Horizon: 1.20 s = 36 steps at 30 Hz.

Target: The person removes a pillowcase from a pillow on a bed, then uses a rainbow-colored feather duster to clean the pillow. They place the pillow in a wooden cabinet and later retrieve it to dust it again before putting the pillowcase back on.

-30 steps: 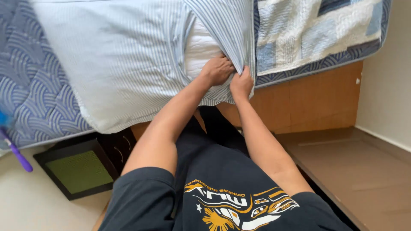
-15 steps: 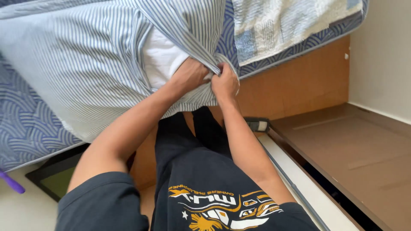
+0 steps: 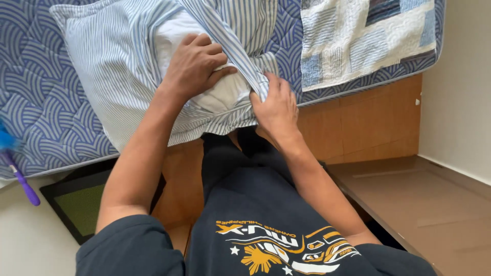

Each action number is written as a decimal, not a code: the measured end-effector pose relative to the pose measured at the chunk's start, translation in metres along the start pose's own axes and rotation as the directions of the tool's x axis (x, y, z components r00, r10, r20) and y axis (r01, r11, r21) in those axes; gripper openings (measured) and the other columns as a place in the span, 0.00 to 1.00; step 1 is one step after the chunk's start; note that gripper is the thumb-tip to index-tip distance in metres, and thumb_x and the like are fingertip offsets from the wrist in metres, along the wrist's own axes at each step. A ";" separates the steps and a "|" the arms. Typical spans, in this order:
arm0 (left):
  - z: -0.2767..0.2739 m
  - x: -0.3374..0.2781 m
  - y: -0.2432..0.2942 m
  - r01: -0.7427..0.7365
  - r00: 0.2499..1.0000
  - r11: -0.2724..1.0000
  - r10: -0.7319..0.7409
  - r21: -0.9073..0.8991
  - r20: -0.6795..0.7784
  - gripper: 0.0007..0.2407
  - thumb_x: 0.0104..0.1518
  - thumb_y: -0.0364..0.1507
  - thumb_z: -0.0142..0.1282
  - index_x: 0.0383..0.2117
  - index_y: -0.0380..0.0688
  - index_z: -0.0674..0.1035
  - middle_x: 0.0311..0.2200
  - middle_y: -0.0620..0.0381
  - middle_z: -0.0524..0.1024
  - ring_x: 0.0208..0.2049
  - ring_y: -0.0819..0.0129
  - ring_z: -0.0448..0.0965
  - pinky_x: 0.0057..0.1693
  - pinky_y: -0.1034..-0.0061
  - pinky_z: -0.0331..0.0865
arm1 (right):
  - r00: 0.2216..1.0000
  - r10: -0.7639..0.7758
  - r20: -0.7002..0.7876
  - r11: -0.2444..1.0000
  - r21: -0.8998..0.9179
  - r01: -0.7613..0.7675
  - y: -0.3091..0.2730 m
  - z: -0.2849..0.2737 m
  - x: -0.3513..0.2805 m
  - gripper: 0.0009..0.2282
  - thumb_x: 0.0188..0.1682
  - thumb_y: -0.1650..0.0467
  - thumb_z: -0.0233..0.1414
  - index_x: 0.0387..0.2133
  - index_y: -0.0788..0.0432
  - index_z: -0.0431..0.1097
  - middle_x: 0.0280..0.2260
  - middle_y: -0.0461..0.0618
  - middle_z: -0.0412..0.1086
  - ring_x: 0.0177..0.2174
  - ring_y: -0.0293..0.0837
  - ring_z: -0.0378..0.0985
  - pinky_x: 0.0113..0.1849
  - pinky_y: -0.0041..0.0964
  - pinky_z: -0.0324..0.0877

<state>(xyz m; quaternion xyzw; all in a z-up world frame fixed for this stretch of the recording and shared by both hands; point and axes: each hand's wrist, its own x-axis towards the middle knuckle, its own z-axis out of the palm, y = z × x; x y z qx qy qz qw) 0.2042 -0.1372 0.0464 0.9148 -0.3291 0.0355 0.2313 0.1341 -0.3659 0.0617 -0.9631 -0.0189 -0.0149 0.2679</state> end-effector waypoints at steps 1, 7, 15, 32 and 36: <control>-0.006 -0.005 0.006 0.010 1.000 0.999 -0.009 0.040 -0.021 0.18 0.66 0.44 0.60 0.22 0.47 0.78 0.26 0.63 0.74 0.35 0.63 0.71 0.51 0.67 0.64 | 0.990 0.097 0.106 0.991 0.082 -0.106 0.001 0.006 -0.003 0.22 0.44 0.66 0.56 0.52 0.61 0.67 0.43 0.68 0.73 0.41 0.71 0.73 0.42 0.58 0.66; -0.010 -0.042 0.050 0.165 0.933 0.978 -0.113 0.127 -0.341 0.07 0.65 0.33 0.61 0.37 0.44 0.77 0.39 0.58 0.74 0.45 0.62 0.73 0.57 0.66 0.62 | 0.940 0.064 0.335 0.788 0.560 -0.253 -0.018 0.016 0.002 0.15 0.58 0.66 0.48 0.53 0.62 0.71 0.40 0.58 0.77 0.42 0.54 0.78 0.45 0.43 0.71; -0.022 -0.074 0.021 0.137 0.945 0.990 -0.129 0.008 -0.300 0.21 0.53 0.27 0.61 0.53 0.40 0.68 0.50 0.50 0.67 0.55 0.55 0.66 0.63 0.62 0.58 | 0.739 -0.040 0.673 0.149 0.735 -0.661 -0.014 0.017 0.026 0.12 0.59 0.65 0.48 0.45 0.62 0.72 0.33 0.41 0.73 0.30 0.34 0.74 0.34 0.32 0.69; -0.024 -0.044 -0.023 0.157 0.982 0.870 -0.189 -0.467 -0.021 0.23 0.49 0.31 0.64 0.54 0.39 0.78 0.61 0.44 0.70 0.68 0.44 0.55 0.66 0.51 0.44 | 0.761 -0.304 0.574 -0.006 0.797 -0.604 0.007 0.039 0.028 0.28 0.54 0.77 0.49 0.70 0.61 0.52 0.59 0.54 0.65 0.57 0.49 0.69 0.59 0.47 0.64; -0.046 -0.049 -0.019 0.193 0.973 0.940 -0.146 -0.282 0.181 0.19 0.50 0.33 0.63 0.51 0.47 0.82 0.59 0.51 0.73 0.66 0.45 0.58 0.66 0.53 0.46 | 0.944 -0.270 0.189 0.488 0.872 -0.035 -0.058 0.054 0.035 0.34 0.47 0.75 0.53 0.68 0.63 0.47 0.62 0.59 0.61 0.62 0.57 0.63 0.60 0.46 0.60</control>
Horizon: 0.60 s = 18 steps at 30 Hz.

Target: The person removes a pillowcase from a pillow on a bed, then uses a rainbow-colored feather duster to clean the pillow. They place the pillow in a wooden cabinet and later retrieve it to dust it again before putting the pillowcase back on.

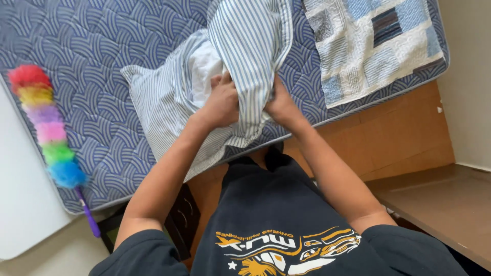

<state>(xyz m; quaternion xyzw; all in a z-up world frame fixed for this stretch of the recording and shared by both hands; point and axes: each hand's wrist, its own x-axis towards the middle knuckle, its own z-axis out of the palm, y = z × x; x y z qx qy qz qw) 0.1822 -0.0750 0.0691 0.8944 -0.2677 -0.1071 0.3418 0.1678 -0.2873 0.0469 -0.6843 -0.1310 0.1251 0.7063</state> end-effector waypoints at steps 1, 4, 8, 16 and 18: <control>-0.001 0.001 -0.001 -0.105 0.991 0.990 0.112 0.096 -0.071 0.23 0.44 0.34 0.65 0.50 0.43 0.82 0.56 0.48 0.74 0.65 0.40 0.57 0.65 0.51 0.45 | 0.991 0.017 -0.135 0.982 -0.184 -0.042 -0.003 0.016 0.008 0.31 0.48 0.73 0.56 0.65 0.65 0.52 0.59 0.60 0.65 0.59 0.57 0.67 0.58 0.47 0.63; -0.008 0.000 -0.006 -0.084 0.996 0.937 0.089 0.339 0.001 0.20 0.42 0.32 0.64 0.45 0.43 0.83 0.54 0.51 0.76 0.65 0.45 0.61 0.68 0.52 0.47 | 0.950 0.083 -0.302 0.887 -0.412 -0.209 0.024 0.043 0.021 0.23 0.51 0.70 0.58 0.58 0.64 0.61 0.52 0.60 0.70 0.53 0.57 0.73 0.53 0.46 0.67; -0.028 0.001 -0.022 0.059 0.990 0.953 -0.093 0.297 0.102 0.21 0.45 0.37 0.68 0.44 0.39 0.82 0.51 0.48 0.77 0.61 0.46 0.66 0.61 0.52 0.61 | 0.981 0.172 -0.085 0.971 0.185 -0.154 0.038 0.011 0.024 0.13 0.48 0.77 0.57 0.46 0.63 0.67 0.42 0.50 0.69 0.42 0.42 0.73 0.46 0.37 0.72; -0.069 -0.014 -0.039 0.000 1.000 0.999 0.000 -0.043 -0.018 0.22 0.40 0.36 0.73 0.44 0.44 0.84 0.48 0.53 0.79 0.56 0.47 0.68 0.61 0.55 0.63 | 0.891 0.205 -0.404 0.951 -0.133 -0.279 0.060 -0.099 -0.069 0.10 0.44 0.78 0.58 0.37 0.55 0.69 0.39 0.49 0.66 0.40 0.43 0.71 0.45 0.37 0.70; -0.057 -0.019 -0.039 0.095 0.995 0.990 -0.091 -0.106 0.040 0.18 0.45 0.36 0.72 0.42 0.46 0.85 0.45 0.56 0.80 0.56 0.54 0.72 0.65 0.61 0.65 | 0.905 0.128 -0.406 0.836 -0.447 -0.319 0.056 -0.073 -0.068 0.09 0.44 0.76 0.59 0.37 0.55 0.73 0.40 0.52 0.68 0.43 0.48 0.70 0.47 0.42 0.69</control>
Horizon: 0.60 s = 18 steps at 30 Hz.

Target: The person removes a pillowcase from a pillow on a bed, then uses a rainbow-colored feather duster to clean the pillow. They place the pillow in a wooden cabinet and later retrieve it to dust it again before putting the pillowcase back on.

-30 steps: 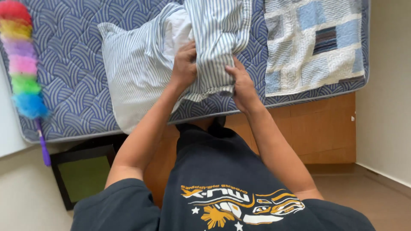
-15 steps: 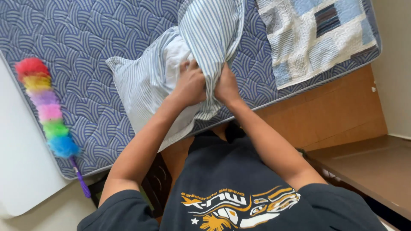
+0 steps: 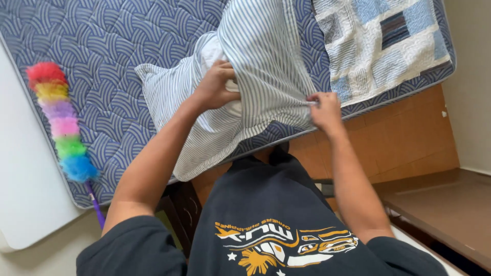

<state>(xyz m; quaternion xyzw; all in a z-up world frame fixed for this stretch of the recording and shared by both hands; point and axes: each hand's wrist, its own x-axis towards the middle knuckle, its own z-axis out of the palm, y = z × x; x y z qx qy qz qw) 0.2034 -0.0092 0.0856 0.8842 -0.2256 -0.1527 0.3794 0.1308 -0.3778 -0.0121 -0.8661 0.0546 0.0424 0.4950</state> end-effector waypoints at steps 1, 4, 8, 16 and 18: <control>0.014 -0.001 0.002 -0.128 0.988 0.992 0.126 -0.014 -0.092 0.15 0.45 0.33 0.72 0.39 0.45 0.86 0.45 0.56 0.82 0.57 0.54 0.73 0.67 0.57 0.58 | 0.989 -0.129 -0.074 0.972 -0.207 0.111 -0.026 0.012 -0.008 0.10 0.48 0.70 0.59 0.42 0.56 0.74 0.45 0.57 0.67 0.47 0.54 0.68 0.50 0.48 0.64; 0.042 -0.005 0.017 -0.255 0.936 0.966 0.237 -0.038 -0.260 0.11 0.43 0.28 0.70 0.33 0.43 0.86 0.41 0.53 0.81 0.54 0.51 0.72 0.65 0.57 0.56 | 0.922 -0.376 -0.086 0.888 -0.317 0.333 -0.090 0.053 -0.020 0.15 0.54 0.63 0.58 0.46 0.62 0.74 0.47 0.62 0.69 0.49 0.59 0.68 0.51 0.53 0.61; 0.055 -0.015 0.032 -0.179 0.938 0.982 0.149 -0.068 -0.314 0.10 0.47 0.26 0.69 0.22 0.38 0.75 0.30 0.54 0.78 0.48 0.50 0.73 0.57 0.59 0.64 | 0.962 -0.257 0.093 0.966 -0.002 0.258 -0.113 0.080 -0.026 0.16 0.60 0.63 0.51 0.28 0.65 0.71 0.26 0.60 0.68 0.28 0.55 0.72 0.34 0.46 0.65; 0.024 -0.047 0.071 -0.331 0.807 0.942 0.249 -0.061 -0.536 0.13 0.45 0.18 0.61 0.19 0.35 0.64 0.36 0.51 0.79 0.42 0.53 0.78 0.55 0.56 0.68 | 0.925 -0.380 0.010 0.924 -0.029 0.380 -0.131 0.073 -0.022 0.15 0.57 0.68 0.52 0.23 0.67 0.67 0.23 0.63 0.66 0.23 0.60 0.70 0.29 0.52 0.63; 0.023 -0.056 0.077 -0.404 0.703 0.914 0.289 -0.030 -0.650 0.12 0.44 0.15 0.57 0.19 0.34 0.61 0.38 0.51 0.82 0.39 0.55 0.81 0.60 0.52 0.65 | 0.883 -0.468 -0.031 0.879 -0.115 0.462 -0.123 0.075 -0.020 0.14 0.56 0.69 0.52 0.23 0.66 0.67 0.24 0.63 0.68 0.25 0.62 0.72 0.29 0.53 0.64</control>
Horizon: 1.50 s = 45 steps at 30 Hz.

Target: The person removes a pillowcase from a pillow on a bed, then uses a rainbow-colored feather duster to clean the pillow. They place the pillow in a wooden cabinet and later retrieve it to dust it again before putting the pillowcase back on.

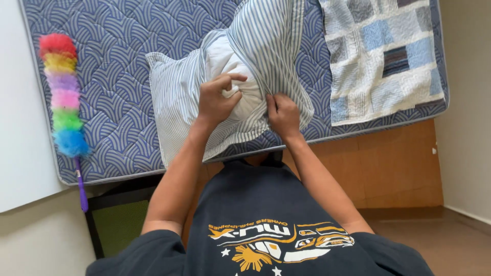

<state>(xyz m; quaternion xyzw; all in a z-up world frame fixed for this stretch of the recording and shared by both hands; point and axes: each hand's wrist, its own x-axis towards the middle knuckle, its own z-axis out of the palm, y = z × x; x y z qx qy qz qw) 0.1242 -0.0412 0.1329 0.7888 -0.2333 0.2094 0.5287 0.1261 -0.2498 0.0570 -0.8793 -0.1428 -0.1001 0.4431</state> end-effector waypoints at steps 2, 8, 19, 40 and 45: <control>0.000 -0.013 0.003 0.378 0.921 0.925 -0.372 0.038 -0.113 0.13 0.48 0.17 0.61 0.19 0.35 0.63 0.42 0.57 0.85 0.24 0.63 0.76 0.34 0.71 0.68 | 0.999 -0.025 -0.021 0.998 -0.050 0.024 0.013 0.003 -0.007 0.13 0.55 0.69 0.53 0.23 0.65 0.69 0.25 0.64 0.69 0.26 0.64 0.72 0.30 0.55 0.65; 0.005 -0.035 0.052 0.427 0.875 0.896 -0.376 0.122 -0.304 0.11 0.47 0.18 0.60 0.20 0.36 0.65 0.41 0.59 0.86 0.27 0.66 0.80 0.36 0.75 0.70 | 0.999 -0.037 0.021 0.998 -0.045 0.038 0.012 0.005 -0.023 0.12 0.56 0.68 0.54 0.25 0.64 0.69 0.25 0.63 0.70 0.27 0.64 0.73 0.31 0.55 0.65; 0.043 -0.066 0.067 0.237 0.958 0.913 -0.162 0.333 -0.236 0.05 0.46 0.21 0.64 0.24 0.40 0.77 0.41 0.63 0.83 0.51 0.56 0.82 0.57 0.65 0.76 | 0.989 -0.149 -0.009 0.959 -0.247 0.142 0.006 -0.002 0.042 0.18 0.51 0.66 0.59 0.47 0.64 0.62 0.46 0.63 0.57 0.46 0.62 0.70 0.45 0.56 0.69; 0.042 -0.086 0.038 0.283 0.942 0.950 -0.301 0.133 0.149 0.07 0.48 0.27 0.62 0.30 0.43 0.77 0.39 0.59 0.82 0.47 0.55 0.82 0.49 0.64 0.74 | 0.988 0.003 -0.156 0.955 -0.294 -0.049 0.092 0.007 0.068 0.14 0.46 0.74 0.51 0.46 0.61 0.74 0.40 0.64 0.76 0.39 0.63 0.81 0.43 0.51 0.74; 0.049 -0.056 -0.064 0.414 0.885 0.876 -0.452 0.249 0.117 0.12 0.54 0.29 0.61 0.41 0.39 0.76 0.43 0.43 0.76 0.48 0.49 0.75 0.56 0.61 0.68 | 0.977 0.212 -0.015 0.976 -0.037 -0.213 0.037 -0.003 0.060 0.11 0.48 0.72 0.50 0.40 0.64 0.76 0.35 0.64 0.77 0.37 0.58 0.82 0.40 0.48 0.74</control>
